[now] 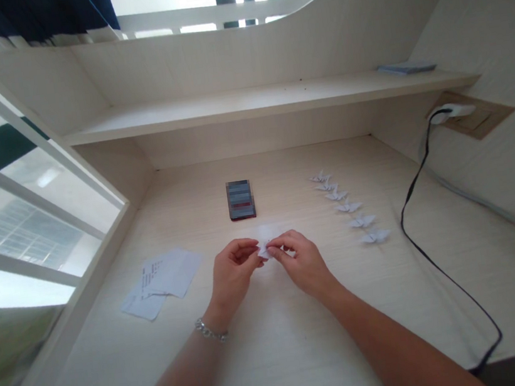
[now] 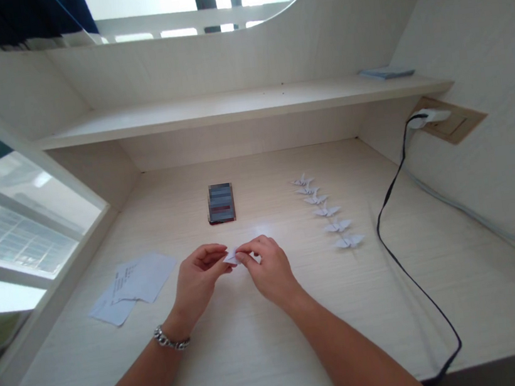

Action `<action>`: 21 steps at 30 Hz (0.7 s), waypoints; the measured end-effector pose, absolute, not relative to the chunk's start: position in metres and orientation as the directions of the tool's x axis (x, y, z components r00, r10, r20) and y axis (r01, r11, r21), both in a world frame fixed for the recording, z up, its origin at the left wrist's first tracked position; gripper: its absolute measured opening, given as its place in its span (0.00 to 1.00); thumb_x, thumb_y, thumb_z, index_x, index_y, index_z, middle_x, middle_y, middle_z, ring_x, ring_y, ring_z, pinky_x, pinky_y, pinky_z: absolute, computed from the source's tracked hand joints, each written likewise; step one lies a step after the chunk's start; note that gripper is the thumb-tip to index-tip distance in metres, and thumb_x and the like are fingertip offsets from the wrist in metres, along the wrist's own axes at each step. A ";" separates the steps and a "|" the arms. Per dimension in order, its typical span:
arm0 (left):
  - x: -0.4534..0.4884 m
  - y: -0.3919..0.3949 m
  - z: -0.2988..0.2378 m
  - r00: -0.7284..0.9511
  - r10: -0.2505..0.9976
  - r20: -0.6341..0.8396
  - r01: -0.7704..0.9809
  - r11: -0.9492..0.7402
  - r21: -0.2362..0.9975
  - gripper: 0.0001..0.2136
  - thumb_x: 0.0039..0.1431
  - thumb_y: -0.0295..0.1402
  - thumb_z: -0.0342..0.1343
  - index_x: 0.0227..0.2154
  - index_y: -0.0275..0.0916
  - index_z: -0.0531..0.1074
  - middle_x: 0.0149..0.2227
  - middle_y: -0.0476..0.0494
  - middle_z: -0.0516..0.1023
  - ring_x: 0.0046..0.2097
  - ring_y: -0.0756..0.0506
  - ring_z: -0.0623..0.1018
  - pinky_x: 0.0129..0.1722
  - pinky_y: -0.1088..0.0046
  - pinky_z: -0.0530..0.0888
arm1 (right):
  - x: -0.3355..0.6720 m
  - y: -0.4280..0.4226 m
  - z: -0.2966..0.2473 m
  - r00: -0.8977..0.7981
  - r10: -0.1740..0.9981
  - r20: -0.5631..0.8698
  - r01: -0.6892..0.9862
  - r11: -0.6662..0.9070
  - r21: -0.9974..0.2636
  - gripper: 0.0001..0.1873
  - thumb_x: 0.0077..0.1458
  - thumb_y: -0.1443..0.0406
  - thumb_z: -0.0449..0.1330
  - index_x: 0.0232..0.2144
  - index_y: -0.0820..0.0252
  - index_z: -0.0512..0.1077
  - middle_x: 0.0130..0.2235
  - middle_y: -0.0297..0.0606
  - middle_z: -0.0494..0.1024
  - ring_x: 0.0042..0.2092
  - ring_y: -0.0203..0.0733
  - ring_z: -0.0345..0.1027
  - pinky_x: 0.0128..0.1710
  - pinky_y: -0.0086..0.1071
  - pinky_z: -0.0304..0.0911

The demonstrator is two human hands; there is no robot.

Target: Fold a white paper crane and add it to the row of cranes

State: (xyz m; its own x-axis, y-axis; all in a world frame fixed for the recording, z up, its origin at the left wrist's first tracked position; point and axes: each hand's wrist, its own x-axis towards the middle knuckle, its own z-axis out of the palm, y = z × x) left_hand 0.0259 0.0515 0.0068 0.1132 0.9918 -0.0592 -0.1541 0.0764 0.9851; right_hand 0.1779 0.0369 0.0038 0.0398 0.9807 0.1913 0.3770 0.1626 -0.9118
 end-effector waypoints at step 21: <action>0.026 0.052 0.001 0.076 0.993 -0.092 -0.049 0.096 0.994 0.13 0.44 0.32 0.63 0.34 0.34 0.70 0.25 0.45 0.76 0.28 0.49 0.76 0.29 0.74 0.72 | 0.177 0.047 -0.011 0.101 0.995 0.021 0.063 0.015 -0.998 0.16 0.51 0.55 0.57 0.28 0.64 0.74 0.24 0.37 0.74 0.28 0.38 0.66 0.29 0.30 0.61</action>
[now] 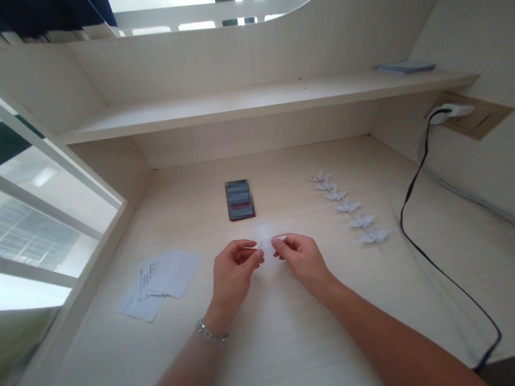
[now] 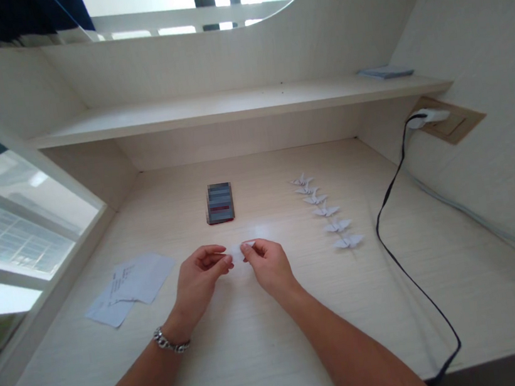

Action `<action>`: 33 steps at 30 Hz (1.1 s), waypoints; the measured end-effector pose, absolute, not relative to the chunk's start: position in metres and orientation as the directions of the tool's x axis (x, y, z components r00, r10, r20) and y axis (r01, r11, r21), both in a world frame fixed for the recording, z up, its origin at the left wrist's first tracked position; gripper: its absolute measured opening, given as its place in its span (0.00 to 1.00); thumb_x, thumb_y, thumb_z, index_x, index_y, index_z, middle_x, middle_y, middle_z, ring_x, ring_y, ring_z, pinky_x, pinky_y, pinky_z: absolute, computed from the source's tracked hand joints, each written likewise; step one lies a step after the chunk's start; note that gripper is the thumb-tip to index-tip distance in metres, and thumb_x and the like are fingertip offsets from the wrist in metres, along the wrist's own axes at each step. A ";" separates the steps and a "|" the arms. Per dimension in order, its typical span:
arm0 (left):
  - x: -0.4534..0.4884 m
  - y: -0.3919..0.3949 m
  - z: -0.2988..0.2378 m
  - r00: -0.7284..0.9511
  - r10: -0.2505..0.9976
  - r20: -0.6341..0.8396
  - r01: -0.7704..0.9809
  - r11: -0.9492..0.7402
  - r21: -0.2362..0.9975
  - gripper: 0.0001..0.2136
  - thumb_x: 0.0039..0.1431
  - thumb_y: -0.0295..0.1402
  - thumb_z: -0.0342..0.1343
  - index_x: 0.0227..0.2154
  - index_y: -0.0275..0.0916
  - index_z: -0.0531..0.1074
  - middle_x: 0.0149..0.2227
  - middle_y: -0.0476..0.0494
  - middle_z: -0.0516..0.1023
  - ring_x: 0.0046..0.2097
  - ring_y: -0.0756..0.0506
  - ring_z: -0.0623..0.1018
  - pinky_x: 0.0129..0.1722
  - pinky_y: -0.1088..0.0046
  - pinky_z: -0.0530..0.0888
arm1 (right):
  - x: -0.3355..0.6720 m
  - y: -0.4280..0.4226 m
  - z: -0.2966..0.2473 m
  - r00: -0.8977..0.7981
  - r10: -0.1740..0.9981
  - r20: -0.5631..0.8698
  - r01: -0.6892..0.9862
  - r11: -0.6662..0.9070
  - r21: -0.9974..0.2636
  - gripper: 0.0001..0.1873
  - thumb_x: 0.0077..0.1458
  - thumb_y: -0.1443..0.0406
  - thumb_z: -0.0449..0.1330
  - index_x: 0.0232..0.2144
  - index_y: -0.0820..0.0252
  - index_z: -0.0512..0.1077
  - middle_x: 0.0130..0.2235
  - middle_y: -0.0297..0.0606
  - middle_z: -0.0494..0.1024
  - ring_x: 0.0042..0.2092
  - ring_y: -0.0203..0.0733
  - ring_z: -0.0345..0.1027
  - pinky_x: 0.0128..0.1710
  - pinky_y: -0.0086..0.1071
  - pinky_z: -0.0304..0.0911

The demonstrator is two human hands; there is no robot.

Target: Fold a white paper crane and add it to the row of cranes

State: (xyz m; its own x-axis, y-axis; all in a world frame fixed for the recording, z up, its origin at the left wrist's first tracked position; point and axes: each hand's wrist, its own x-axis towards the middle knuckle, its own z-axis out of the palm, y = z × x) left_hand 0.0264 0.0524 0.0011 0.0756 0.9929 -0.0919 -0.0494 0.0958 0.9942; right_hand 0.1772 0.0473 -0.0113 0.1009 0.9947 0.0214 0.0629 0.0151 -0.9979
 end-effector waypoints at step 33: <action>0.024 0.051 0.002 0.308 0.949 -0.068 0.245 -0.010 0.970 0.11 0.52 0.39 0.55 0.27 0.35 0.72 0.25 0.47 0.72 0.28 0.50 0.69 0.28 0.76 0.66 | 0.175 0.046 -0.012 -0.006 0.991 -0.132 -0.113 -0.132 -0.985 0.14 0.45 0.57 0.62 0.22 0.63 0.69 0.20 0.30 0.67 0.23 0.32 0.57 0.24 0.28 0.53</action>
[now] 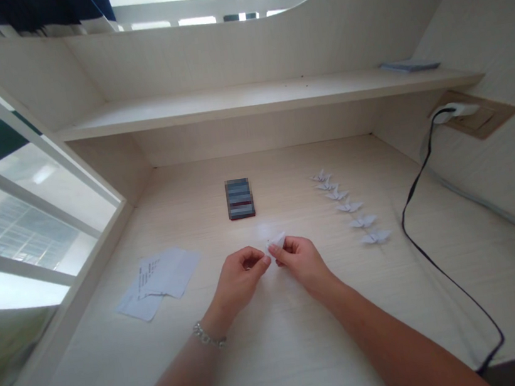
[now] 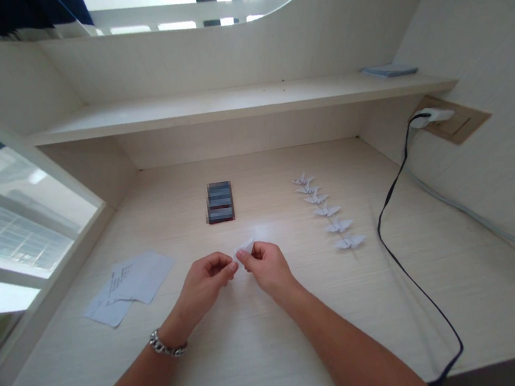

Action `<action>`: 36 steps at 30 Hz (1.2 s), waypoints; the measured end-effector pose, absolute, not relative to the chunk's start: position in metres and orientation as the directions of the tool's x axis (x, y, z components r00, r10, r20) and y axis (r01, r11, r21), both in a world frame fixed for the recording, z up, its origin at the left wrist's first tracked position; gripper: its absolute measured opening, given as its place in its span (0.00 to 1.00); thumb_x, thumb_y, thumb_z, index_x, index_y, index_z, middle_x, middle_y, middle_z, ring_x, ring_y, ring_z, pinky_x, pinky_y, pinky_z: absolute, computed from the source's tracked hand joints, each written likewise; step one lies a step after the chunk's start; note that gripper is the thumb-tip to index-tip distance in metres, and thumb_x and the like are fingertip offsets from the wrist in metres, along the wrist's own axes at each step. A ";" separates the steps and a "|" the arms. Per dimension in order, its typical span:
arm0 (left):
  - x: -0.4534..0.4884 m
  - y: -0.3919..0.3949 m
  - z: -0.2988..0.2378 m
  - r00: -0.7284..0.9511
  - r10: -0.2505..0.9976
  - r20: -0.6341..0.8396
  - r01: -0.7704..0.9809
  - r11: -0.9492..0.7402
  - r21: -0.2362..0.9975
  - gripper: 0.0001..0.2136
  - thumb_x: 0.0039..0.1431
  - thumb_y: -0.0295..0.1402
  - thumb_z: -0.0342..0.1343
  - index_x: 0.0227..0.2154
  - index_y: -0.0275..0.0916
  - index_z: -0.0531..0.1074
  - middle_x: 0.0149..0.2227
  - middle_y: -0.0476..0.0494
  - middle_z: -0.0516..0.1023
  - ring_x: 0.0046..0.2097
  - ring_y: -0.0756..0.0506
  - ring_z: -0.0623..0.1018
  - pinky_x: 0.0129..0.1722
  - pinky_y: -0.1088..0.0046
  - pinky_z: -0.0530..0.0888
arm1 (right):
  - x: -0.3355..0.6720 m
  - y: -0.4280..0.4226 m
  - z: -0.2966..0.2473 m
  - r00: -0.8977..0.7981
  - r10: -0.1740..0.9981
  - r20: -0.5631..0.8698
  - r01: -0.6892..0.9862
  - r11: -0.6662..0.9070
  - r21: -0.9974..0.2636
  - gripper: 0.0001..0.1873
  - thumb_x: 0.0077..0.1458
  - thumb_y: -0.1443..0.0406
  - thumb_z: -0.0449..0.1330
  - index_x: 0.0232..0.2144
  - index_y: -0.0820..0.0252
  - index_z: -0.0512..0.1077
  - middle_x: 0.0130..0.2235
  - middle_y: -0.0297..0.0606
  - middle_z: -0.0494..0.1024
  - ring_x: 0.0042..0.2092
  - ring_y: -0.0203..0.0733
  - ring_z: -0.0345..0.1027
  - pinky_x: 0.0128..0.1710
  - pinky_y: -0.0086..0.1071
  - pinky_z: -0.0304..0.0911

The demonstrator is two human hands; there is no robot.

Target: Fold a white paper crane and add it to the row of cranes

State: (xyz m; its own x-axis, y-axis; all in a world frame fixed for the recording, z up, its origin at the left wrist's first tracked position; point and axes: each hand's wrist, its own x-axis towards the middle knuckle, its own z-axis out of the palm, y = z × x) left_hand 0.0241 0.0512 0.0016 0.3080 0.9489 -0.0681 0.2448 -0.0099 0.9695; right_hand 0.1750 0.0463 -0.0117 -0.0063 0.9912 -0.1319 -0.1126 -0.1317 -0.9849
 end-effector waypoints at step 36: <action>0.025 0.055 -0.001 0.223 0.967 -0.128 0.144 0.097 0.985 0.13 0.51 0.41 0.54 0.25 0.33 0.72 0.22 0.47 0.71 0.23 0.51 0.67 0.23 0.77 0.63 | 0.176 0.045 -0.011 -0.097 0.982 -0.161 0.014 -0.160 -0.987 0.13 0.45 0.58 0.60 0.21 0.63 0.70 0.20 0.33 0.70 0.23 0.33 0.59 0.23 0.28 0.55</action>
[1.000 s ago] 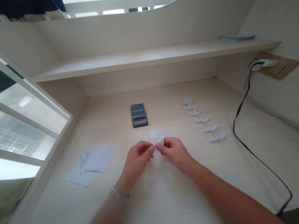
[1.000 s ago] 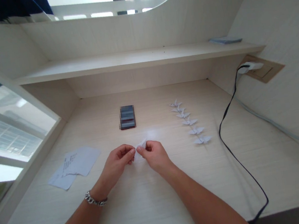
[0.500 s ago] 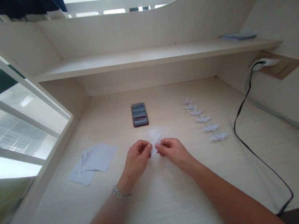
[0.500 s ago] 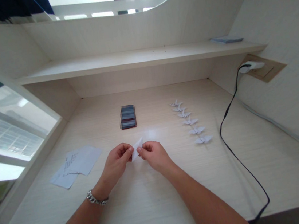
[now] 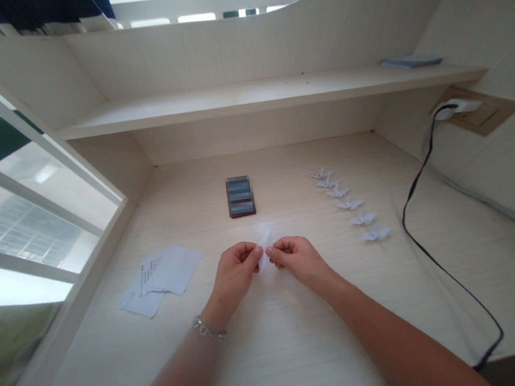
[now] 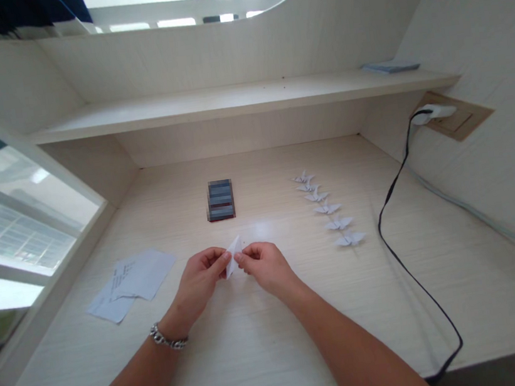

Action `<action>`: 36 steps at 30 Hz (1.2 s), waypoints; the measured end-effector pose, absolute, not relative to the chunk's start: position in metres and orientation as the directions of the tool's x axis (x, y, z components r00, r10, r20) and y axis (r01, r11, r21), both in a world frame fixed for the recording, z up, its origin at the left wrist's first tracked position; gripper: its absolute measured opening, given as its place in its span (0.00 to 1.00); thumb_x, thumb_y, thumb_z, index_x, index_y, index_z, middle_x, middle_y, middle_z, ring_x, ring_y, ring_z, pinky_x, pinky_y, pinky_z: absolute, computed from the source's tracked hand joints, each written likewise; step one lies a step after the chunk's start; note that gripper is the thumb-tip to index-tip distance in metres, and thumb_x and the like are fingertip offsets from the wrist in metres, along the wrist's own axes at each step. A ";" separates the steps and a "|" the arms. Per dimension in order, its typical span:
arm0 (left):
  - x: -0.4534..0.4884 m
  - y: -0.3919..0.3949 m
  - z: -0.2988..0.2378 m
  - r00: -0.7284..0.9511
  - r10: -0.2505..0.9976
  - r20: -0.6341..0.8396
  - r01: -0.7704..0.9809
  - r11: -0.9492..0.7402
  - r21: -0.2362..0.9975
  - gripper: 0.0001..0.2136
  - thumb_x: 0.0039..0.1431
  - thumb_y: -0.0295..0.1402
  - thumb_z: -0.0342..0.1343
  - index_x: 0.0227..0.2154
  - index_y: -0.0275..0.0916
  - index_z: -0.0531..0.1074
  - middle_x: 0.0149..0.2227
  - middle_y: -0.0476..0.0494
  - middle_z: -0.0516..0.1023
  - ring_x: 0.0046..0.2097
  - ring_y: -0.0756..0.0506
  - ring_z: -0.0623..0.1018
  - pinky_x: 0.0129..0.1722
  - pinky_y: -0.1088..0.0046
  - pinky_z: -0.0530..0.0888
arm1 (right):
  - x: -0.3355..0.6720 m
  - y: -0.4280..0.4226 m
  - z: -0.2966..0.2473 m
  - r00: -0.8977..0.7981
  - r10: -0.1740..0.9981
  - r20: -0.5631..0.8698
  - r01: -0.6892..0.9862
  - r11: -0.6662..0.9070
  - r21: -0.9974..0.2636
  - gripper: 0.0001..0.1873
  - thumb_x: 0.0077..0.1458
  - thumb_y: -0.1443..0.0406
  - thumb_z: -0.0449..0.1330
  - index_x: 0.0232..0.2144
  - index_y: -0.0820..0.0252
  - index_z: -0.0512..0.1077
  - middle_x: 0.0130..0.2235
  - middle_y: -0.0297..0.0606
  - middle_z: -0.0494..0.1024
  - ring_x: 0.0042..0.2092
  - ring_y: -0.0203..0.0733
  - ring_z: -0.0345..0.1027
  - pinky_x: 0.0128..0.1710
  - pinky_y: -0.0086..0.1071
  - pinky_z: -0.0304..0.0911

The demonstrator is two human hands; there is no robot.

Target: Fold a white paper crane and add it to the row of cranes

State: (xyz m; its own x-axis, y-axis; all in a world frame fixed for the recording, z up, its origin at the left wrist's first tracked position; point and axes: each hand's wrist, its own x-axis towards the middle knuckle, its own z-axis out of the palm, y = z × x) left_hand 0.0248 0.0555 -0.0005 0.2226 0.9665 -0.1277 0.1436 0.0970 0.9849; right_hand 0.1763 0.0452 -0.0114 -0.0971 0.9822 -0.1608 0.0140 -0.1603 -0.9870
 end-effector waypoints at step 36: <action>0.033 0.047 0.012 0.293 0.949 -0.118 -0.037 0.134 0.990 0.09 0.48 0.36 0.59 0.25 0.33 0.74 0.25 0.45 0.75 0.28 0.50 0.71 0.30 0.75 0.68 | 0.174 0.042 0.004 -0.136 0.948 -0.287 -0.396 -0.317 -0.862 0.10 0.41 0.60 0.65 0.22 0.63 0.72 0.24 0.34 0.71 0.25 0.33 0.63 0.28 0.29 0.61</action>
